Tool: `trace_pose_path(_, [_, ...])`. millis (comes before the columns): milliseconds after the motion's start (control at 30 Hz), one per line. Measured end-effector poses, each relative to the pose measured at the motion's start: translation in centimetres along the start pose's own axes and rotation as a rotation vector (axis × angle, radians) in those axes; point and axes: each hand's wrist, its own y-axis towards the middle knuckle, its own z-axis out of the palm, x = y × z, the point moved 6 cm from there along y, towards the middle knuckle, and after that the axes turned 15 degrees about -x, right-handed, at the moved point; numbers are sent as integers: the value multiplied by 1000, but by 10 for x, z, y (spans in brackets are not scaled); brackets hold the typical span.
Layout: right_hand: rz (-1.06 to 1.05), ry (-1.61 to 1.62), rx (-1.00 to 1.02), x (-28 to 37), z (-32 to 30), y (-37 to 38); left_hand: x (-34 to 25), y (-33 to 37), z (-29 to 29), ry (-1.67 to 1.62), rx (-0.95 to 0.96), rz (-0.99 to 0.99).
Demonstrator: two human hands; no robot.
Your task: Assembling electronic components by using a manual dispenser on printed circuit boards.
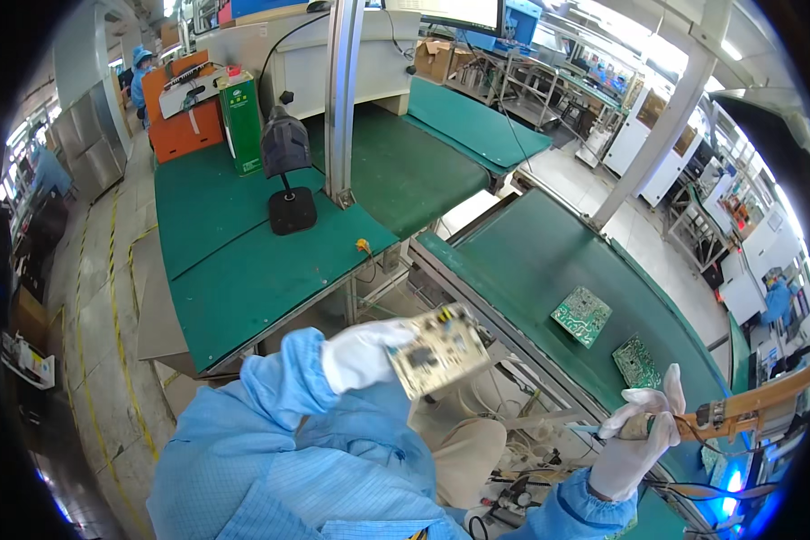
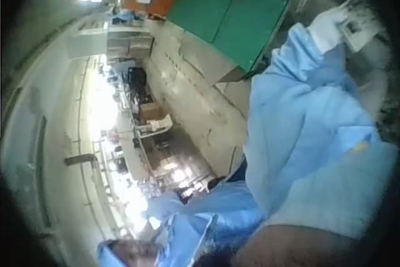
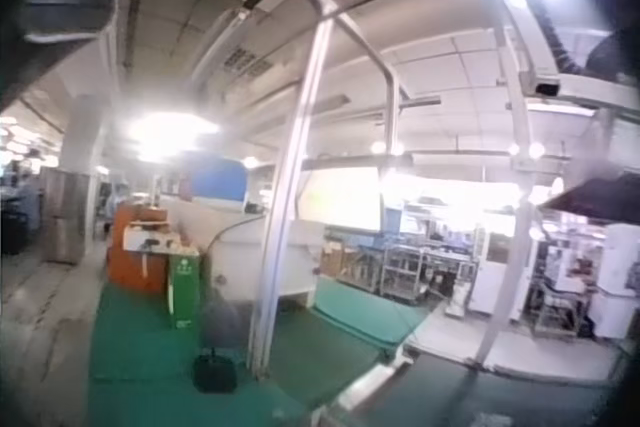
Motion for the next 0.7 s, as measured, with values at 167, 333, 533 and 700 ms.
trace_pose_path(167, [-31,19,31,3,5,-1,45,19,33,227,77,-49])
trace_pose_path(333, [-2,50,34,-2,8,-3,51,5,80,144,189,-166])
trace_pose_path(533, [5,37,33,1,10,-3,73,13,88,160,142,-118])
trace_pose_path(700, [-15,-39,-19,2,0,0,86,13,101,319,222,-76])
